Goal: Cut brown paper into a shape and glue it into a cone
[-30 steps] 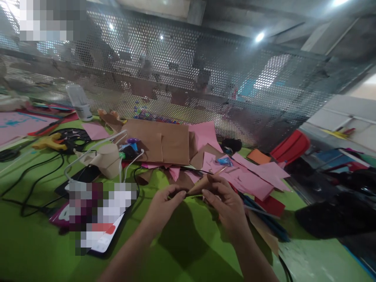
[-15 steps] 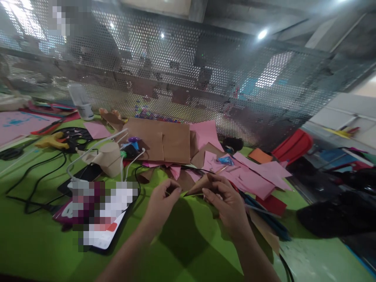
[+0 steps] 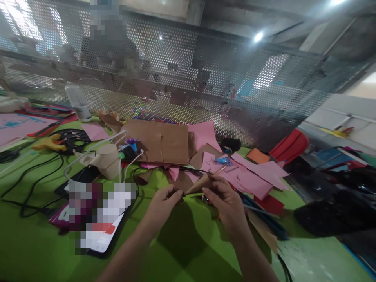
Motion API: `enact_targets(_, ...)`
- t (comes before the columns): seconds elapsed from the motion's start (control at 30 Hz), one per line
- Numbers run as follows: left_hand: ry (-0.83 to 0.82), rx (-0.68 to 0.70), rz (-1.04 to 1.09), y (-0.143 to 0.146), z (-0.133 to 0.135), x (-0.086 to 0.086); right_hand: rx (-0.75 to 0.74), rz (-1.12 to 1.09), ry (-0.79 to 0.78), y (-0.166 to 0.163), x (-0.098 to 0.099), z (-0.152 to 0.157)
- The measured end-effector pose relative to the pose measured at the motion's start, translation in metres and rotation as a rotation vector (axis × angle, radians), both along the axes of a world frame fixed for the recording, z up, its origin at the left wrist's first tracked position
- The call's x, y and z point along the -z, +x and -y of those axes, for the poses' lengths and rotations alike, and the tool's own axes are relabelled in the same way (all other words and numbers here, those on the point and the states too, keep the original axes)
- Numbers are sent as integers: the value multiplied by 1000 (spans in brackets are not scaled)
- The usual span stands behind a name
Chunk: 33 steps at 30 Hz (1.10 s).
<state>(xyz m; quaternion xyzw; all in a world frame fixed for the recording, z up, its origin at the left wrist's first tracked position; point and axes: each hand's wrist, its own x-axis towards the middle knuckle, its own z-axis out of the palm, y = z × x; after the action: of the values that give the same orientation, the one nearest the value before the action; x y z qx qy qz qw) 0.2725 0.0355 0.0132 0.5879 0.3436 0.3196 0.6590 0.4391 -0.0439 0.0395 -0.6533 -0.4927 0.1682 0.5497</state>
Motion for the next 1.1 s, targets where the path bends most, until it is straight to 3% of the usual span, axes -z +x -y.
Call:
enact_targets(0.37,80,18,-41,0,0,1,8,-46,-15,-2,-3,2)
enact_targets(0.77,355,-53,-64,3,0,12,13,7,-31,2,1,0)
enact_targets(1.1,333,-74,-116,1,0,11,37,-49,-43,0,-2,-1)
